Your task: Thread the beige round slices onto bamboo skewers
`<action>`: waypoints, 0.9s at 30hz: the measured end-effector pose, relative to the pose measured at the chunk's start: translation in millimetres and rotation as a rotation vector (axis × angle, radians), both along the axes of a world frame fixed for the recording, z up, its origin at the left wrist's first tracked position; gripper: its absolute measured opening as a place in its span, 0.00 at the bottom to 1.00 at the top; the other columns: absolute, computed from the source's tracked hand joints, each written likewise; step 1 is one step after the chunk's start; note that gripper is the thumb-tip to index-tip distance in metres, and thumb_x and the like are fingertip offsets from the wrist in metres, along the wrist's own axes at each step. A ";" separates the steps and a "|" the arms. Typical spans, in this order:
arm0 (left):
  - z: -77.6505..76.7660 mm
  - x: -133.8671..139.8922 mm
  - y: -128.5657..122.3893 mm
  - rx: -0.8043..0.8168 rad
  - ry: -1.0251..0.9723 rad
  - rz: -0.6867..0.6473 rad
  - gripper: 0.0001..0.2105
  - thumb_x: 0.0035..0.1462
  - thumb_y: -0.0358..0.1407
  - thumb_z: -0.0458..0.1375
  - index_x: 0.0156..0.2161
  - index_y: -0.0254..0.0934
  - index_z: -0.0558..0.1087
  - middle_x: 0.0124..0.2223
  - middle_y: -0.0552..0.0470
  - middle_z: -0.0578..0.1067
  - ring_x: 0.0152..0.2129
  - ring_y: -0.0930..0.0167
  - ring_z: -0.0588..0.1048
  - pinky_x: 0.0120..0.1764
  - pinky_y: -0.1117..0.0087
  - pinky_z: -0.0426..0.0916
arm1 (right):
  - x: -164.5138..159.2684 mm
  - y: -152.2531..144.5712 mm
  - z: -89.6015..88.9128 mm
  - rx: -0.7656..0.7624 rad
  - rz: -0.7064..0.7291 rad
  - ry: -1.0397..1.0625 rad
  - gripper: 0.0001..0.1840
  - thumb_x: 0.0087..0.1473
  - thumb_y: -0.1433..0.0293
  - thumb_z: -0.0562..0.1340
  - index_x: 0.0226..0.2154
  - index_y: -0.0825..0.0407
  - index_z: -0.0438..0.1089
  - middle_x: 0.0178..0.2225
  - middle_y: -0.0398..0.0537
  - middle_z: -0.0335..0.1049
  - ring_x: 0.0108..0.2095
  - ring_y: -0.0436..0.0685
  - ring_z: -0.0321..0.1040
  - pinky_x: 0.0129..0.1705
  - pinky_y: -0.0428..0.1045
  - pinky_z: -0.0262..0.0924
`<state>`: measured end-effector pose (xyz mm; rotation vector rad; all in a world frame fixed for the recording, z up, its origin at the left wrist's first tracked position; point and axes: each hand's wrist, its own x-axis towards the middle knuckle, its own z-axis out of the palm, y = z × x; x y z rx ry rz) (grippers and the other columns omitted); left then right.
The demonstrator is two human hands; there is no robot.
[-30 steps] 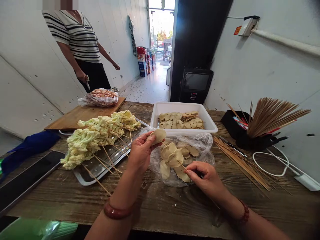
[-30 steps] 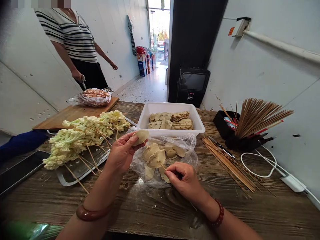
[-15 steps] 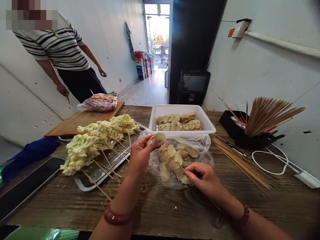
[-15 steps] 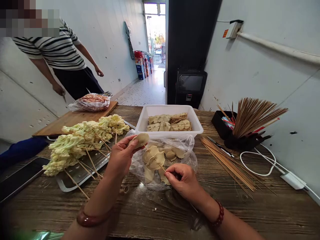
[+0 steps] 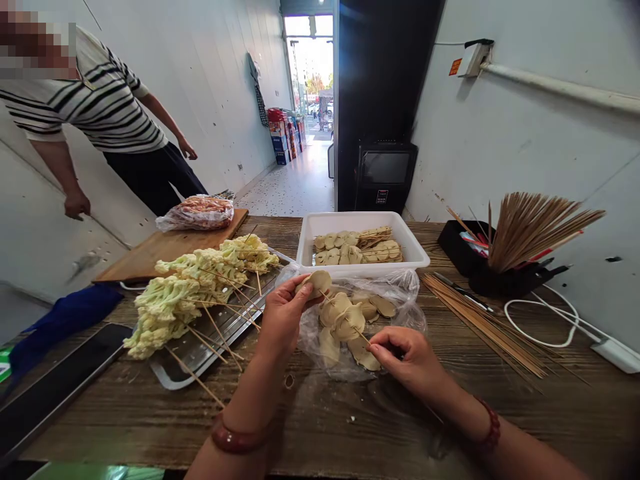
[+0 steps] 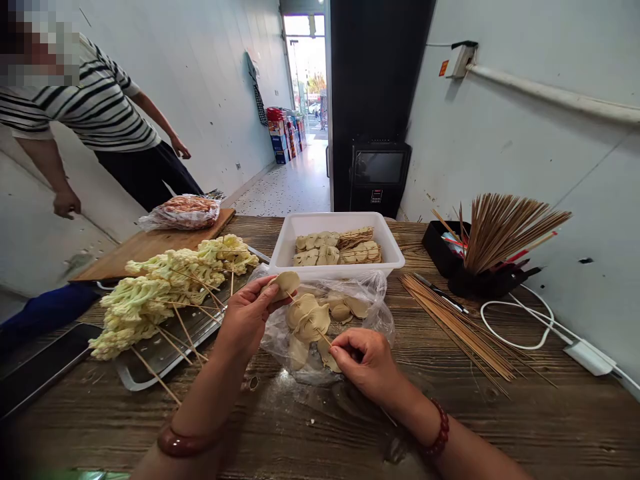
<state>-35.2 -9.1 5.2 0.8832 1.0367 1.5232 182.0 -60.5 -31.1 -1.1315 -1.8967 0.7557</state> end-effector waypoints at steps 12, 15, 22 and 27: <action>-2.0 3.9 1.7 0.053 0.083 0.020 0.18 0.40 0.35 0.72 0.39 0.35 0.80 0.37 0.50 0.80 0.30 0.71 0.77 0.39 0.67 0.75 | -1.1 0.6 0.9 -0.010 -0.016 0.002 0.10 0.55 0.72 0.59 0.24 0.53 0.72 0.21 0.44 0.72 0.22 0.50 0.66 0.26 0.44 0.57; -2.6 4.0 2.0 0.036 0.074 0.028 0.19 0.39 0.35 0.72 0.40 0.35 0.80 0.36 0.50 0.80 0.28 0.70 0.78 0.38 0.66 0.75 | -1.1 0.5 0.2 -0.004 -0.016 0.000 0.11 0.55 0.72 0.59 0.24 0.53 0.72 0.21 0.44 0.72 0.22 0.50 0.66 0.26 0.44 0.58; -5.7 3.6 2.3 0.021 0.099 0.016 0.19 0.41 0.36 0.71 0.42 0.36 0.79 0.34 0.50 0.80 0.25 0.69 0.78 0.36 0.66 0.74 | -1.5 0.8 0.2 -0.003 -0.012 -0.012 0.11 0.56 0.71 0.59 0.24 0.52 0.73 0.22 0.44 0.73 0.23 0.51 0.67 0.26 0.45 0.58; -6.9 4.2 2.4 0.022 0.097 -0.006 0.20 0.41 0.35 0.71 0.43 0.36 0.80 0.35 0.50 0.80 0.26 0.70 0.78 0.35 0.69 0.73 | -1.4 1.7 -2.0 0.003 -0.015 0.001 0.11 0.55 0.71 0.59 0.24 0.53 0.73 0.22 0.45 0.73 0.23 0.51 0.67 0.26 0.45 0.58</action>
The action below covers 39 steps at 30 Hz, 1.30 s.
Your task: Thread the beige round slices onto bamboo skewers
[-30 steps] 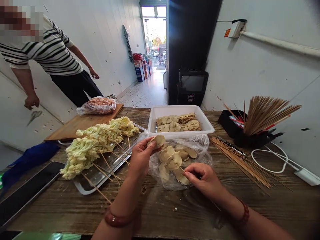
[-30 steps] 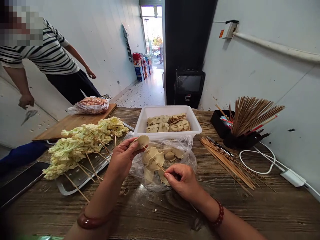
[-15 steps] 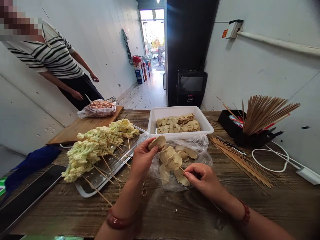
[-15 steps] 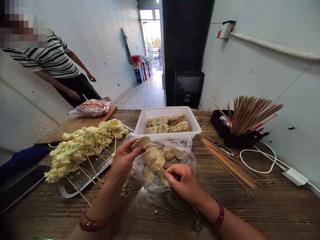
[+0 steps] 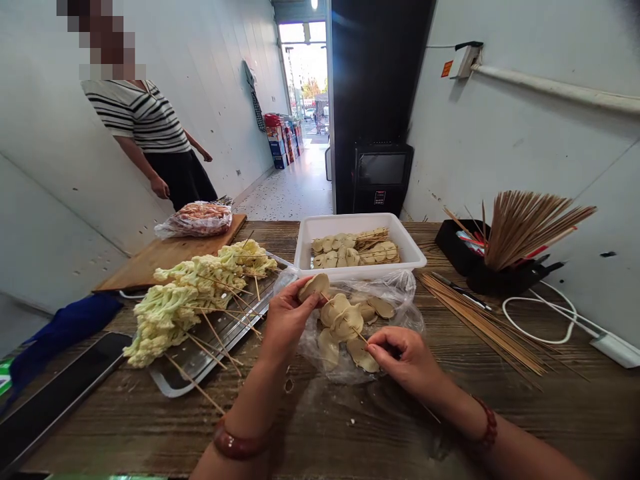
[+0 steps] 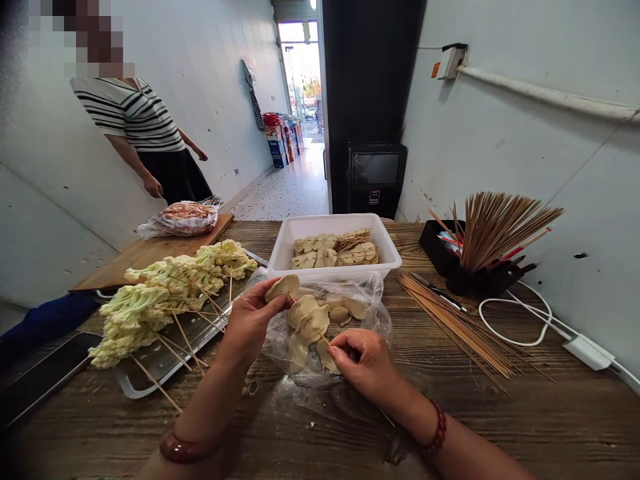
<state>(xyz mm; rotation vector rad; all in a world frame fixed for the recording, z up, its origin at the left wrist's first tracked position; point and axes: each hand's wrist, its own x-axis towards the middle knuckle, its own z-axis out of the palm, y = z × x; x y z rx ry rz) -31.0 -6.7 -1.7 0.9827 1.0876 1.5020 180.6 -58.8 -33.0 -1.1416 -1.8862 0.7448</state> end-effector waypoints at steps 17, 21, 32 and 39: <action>2.2 -4.7 2.0 -0.084 -0.224 -0.043 0.14 0.38 0.35 0.72 0.34 0.34 0.79 0.31 0.51 0.80 0.26 0.73 0.75 0.33 0.72 0.70 | 1.3 -0.8 -2.1 0.080 0.048 -0.012 0.10 0.57 0.72 0.58 0.27 0.53 0.73 0.23 0.46 0.73 0.25 0.52 0.68 0.28 0.46 0.60; 3.9 -6.5 2.2 -0.075 -0.188 -0.011 0.12 0.37 0.35 0.71 0.31 0.34 0.80 0.27 0.52 0.78 0.22 0.75 0.71 0.26 0.75 0.65 | 1.9 -0.9 -0.8 0.093 0.056 -0.032 0.10 0.58 0.73 0.59 0.27 0.53 0.73 0.23 0.46 0.72 0.24 0.52 0.68 0.28 0.45 0.60; 6.8 -10.9 0.7 -0.090 -0.086 -0.051 0.12 0.37 0.36 0.70 0.31 0.33 0.81 0.23 0.52 0.75 0.18 0.78 0.63 0.21 0.76 0.54 | 4.4 -1.8 -3.2 0.136 0.072 -0.060 0.10 0.59 0.72 0.58 0.28 0.53 0.72 0.25 0.47 0.74 0.26 0.53 0.70 0.29 0.46 0.61; 1.8 -14.6 2.1 -0.169 -0.203 -0.126 0.13 0.35 0.35 0.71 0.31 0.32 0.80 0.24 0.53 0.75 0.16 0.80 0.63 0.20 0.78 0.55 | 3.9 -1.6 -1.6 0.165 0.080 -0.057 0.10 0.60 0.73 0.58 0.28 0.52 0.71 0.25 0.46 0.73 0.26 0.52 0.70 0.29 0.45 0.61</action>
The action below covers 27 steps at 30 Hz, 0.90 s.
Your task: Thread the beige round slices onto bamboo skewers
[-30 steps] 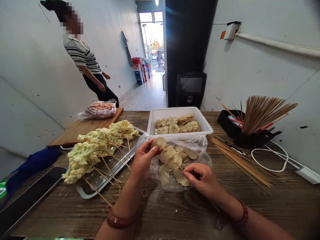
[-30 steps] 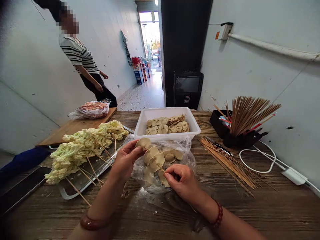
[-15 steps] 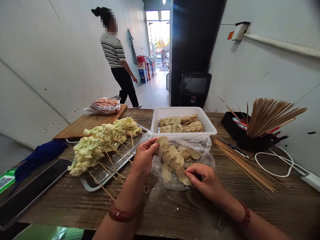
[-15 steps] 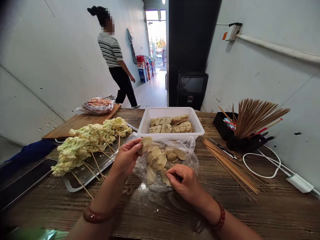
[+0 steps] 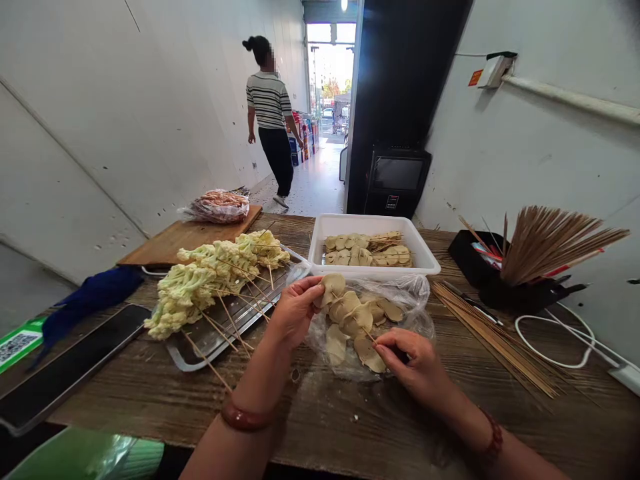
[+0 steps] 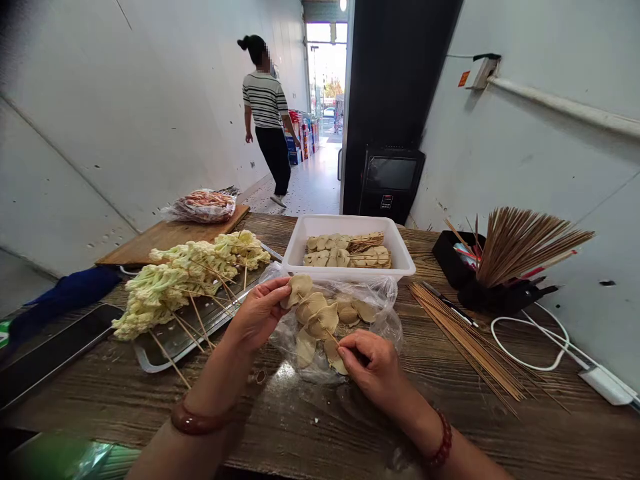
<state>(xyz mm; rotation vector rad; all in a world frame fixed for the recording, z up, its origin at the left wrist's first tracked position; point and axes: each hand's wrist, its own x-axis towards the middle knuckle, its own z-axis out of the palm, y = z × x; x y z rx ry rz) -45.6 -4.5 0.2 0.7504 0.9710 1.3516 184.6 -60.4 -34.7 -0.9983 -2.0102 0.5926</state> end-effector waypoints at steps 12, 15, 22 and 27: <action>0.0 1.5 -1.0 -0.016 -0.005 -0.040 0.14 0.34 0.35 0.72 0.30 0.32 0.81 0.23 0.52 0.75 0.17 0.80 0.64 0.21 0.77 0.55 | -0.5 2.2 -1.3 0.030 -0.002 0.000 0.10 0.61 0.72 0.58 0.28 0.53 0.72 0.25 0.47 0.74 0.26 0.53 0.70 0.30 0.46 0.62; -1.9 1.6 -0.8 0.018 0.038 -0.038 0.14 0.36 0.36 0.71 0.32 0.32 0.81 0.24 0.51 0.76 0.18 0.79 0.63 0.22 0.76 0.54 | -1.0 2.2 -1.4 0.023 -0.005 -0.003 0.10 0.61 0.72 0.58 0.28 0.53 0.72 0.25 0.47 0.74 0.26 0.53 0.70 0.29 0.46 0.62; -0.1 2.2 -0.4 0.062 0.092 0.020 0.12 0.36 0.36 0.71 0.30 0.34 0.82 0.25 0.51 0.76 0.19 0.78 0.63 0.23 0.75 0.55 | -1.8 1.7 -2.1 -0.004 -0.020 0.030 0.10 0.60 0.72 0.59 0.29 0.52 0.73 0.26 0.47 0.75 0.27 0.53 0.71 0.30 0.46 0.63; 0.9 1.6 0.0 0.090 0.172 0.064 0.10 0.39 0.37 0.69 0.30 0.35 0.82 0.25 0.51 0.76 0.19 0.77 0.62 0.22 0.75 0.54 | -1.5 1.1 -1.2 -0.033 -0.029 0.009 0.11 0.60 0.71 0.58 0.28 0.52 0.73 0.26 0.47 0.74 0.27 0.53 0.71 0.29 0.46 0.63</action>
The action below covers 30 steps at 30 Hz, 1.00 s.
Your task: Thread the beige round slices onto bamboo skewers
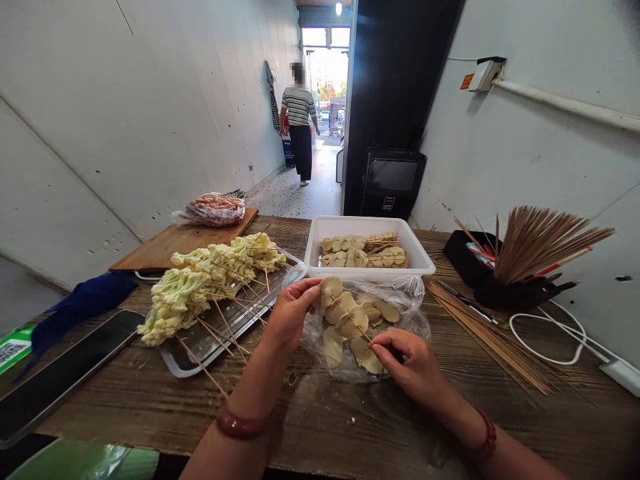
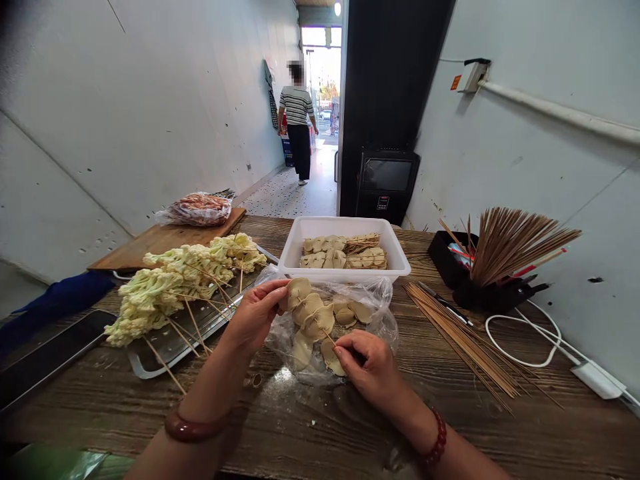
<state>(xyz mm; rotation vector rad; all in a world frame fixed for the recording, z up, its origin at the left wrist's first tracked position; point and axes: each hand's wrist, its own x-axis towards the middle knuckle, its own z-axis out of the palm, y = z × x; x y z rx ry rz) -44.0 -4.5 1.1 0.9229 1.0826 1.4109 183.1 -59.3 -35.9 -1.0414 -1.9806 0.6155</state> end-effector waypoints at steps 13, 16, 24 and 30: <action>-3.4 -1.0 -0.8 0.003 -0.148 -0.085 0.15 0.38 0.35 0.72 0.35 0.35 0.82 0.32 0.50 0.79 0.23 0.78 0.67 0.26 0.77 0.59 | -0.9 -0.3 -1.9 0.005 -0.003 0.020 0.11 0.60 0.71 0.58 0.28 0.53 0.73 0.27 0.47 0.76 0.28 0.54 0.72 0.31 0.46 0.63; -4.2 -1.1 -0.5 0.001 -0.174 -0.083 0.15 0.38 0.34 0.72 0.36 0.35 0.82 0.32 0.50 0.79 0.24 0.77 0.68 0.26 0.77 0.61 | -1.3 -0.8 -1.5 0.011 -0.007 0.005 0.12 0.61 0.70 0.58 0.28 0.53 0.73 0.27 0.48 0.75 0.28 0.54 0.72 0.30 0.46 0.64; -5.3 -1.0 0.6 0.013 -0.215 -0.043 0.16 0.39 0.31 0.71 0.38 0.34 0.80 0.30 0.51 0.78 0.24 0.77 0.71 0.27 0.77 0.63 | -1.9 -2.3 2.2 0.012 0.000 0.024 0.11 0.60 0.71 0.57 0.30 0.51 0.75 0.29 0.49 0.78 0.30 0.56 0.75 0.31 0.48 0.67; -1.5 -0.9 0.2 -0.025 -0.257 -0.026 0.17 0.37 0.31 0.72 0.37 0.33 0.80 0.30 0.51 0.79 0.24 0.77 0.72 0.28 0.78 0.65 | -1.7 -1.5 1.1 0.050 0.002 0.053 0.11 0.59 0.73 0.58 0.32 0.53 0.76 0.31 0.51 0.80 0.32 0.57 0.76 0.32 0.48 0.69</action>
